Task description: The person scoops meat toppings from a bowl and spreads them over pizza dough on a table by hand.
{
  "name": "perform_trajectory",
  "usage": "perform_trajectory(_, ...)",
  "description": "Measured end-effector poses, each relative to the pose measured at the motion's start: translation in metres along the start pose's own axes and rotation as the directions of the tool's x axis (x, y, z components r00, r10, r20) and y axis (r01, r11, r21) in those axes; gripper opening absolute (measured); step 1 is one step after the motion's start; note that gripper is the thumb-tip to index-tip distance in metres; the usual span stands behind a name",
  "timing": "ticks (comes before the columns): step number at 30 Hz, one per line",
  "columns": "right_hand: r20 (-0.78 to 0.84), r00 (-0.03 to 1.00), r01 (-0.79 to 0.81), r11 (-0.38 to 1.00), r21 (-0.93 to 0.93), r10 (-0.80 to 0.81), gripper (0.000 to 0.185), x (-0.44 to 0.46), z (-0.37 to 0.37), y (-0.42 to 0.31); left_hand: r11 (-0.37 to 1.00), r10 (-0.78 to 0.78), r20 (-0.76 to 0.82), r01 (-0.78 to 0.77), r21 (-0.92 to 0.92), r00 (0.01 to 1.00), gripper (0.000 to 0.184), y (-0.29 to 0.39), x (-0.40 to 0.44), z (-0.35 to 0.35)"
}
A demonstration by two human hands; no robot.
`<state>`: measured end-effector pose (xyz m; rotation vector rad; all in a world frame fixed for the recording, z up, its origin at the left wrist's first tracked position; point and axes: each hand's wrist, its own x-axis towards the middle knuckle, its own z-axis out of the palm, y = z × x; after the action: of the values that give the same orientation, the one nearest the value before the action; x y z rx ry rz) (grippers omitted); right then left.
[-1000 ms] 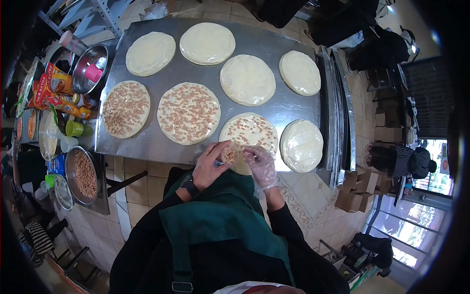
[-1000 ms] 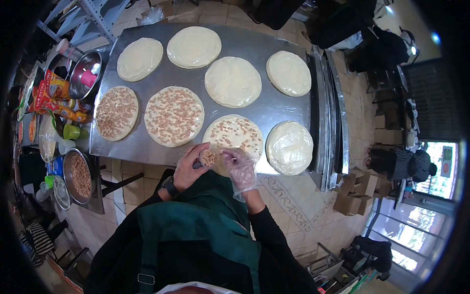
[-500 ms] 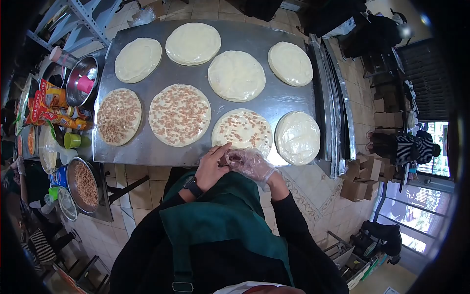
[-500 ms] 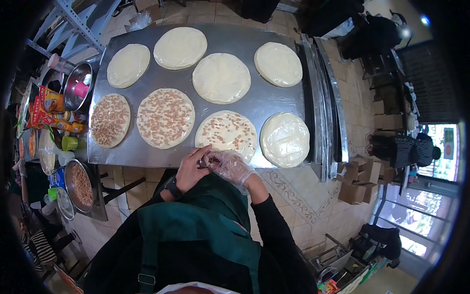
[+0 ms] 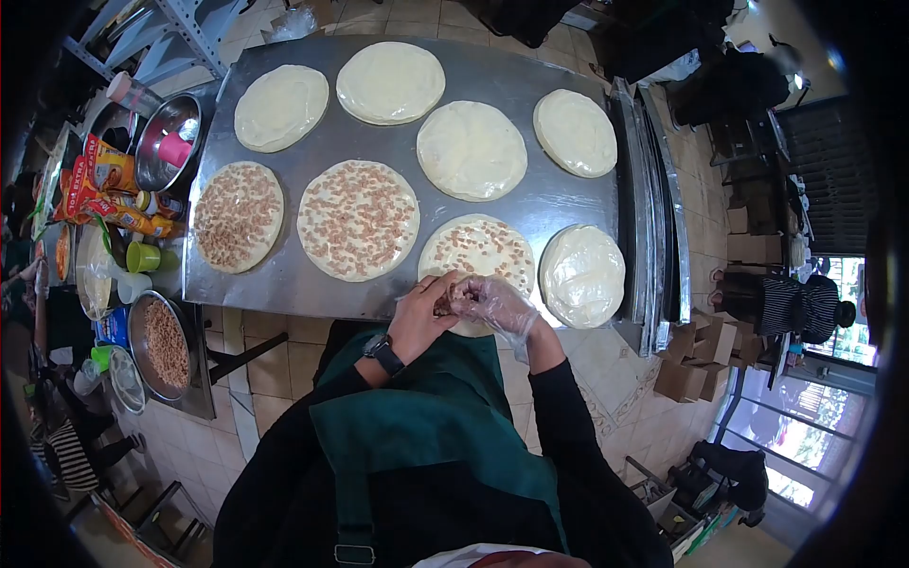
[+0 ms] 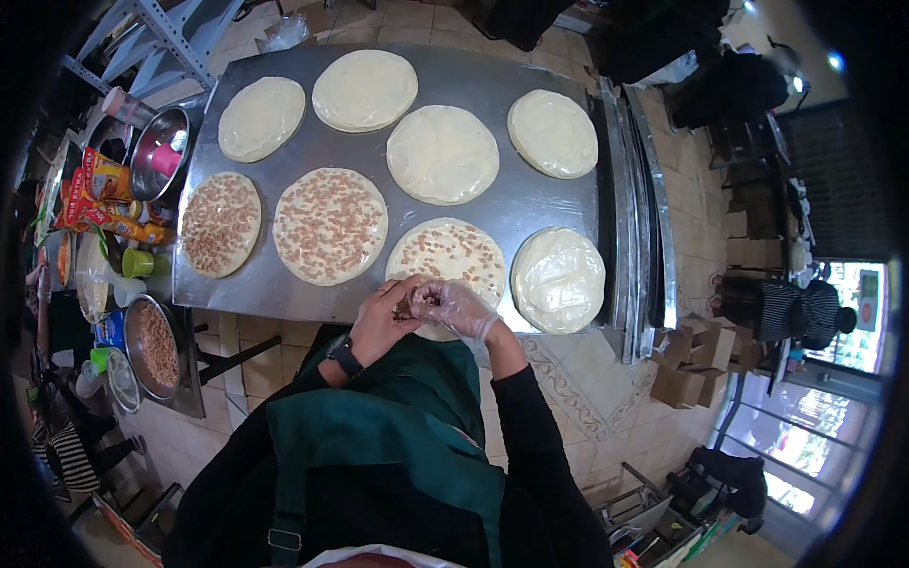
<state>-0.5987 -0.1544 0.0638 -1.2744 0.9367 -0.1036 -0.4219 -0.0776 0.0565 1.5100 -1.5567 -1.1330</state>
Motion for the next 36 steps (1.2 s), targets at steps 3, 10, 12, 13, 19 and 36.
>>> perform_trajectory(3,-0.088,0.996,-0.016,0.985,0.173,0.031,0.018,0.000,-0.004,0.003,0.999,0.039,-0.034,-0.041,-0.035,0.999,0.065,-0.005,-0.003,-0.004)
perform_trajectory(10,-0.437,0.886,0.053,0.969,-0.243,-0.158,0.019,0.013,-0.018,0.038,0.956,-0.040,-0.061,0.020,-0.291,0.997,0.064,-0.021,-0.022,-0.023)
perform_trajectory(12,-0.535,0.823,-0.017,0.932,-0.362,-0.193,0.021,0.009,-0.016,0.021,0.937,-0.049,-0.106,0.009,-0.350,0.993,0.063,-0.023,-0.029,-0.028)
perform_trajectory(13,-0.579,0.786,-0.058,0.907,-0.416,-0.216,0.022,0.006,-0.014,0.010,0.938,-0.048,-0.125,0.001,-0.347,0.991,0.063,-0.025,-0.032,-0.030)
perform_trajectory(19,-0.512,0.848,-0.039,0.947,-0.319,-0.138,0.022,0.017,-0.006,0.025,0.969,0.025,-0.207,-0.075,-0.237,0.978,0.066,-0.065,-0.048,-0.030)
perform_trajectory(36,-0.409,0.905,-0.076,0.901,-0.426,-0.117,0.023,0.025,0.045,-0.014,0.981,0.075,-0.263,-0.119,-0.155,0.962,0.061,-0.087,-0.048,-0.029)
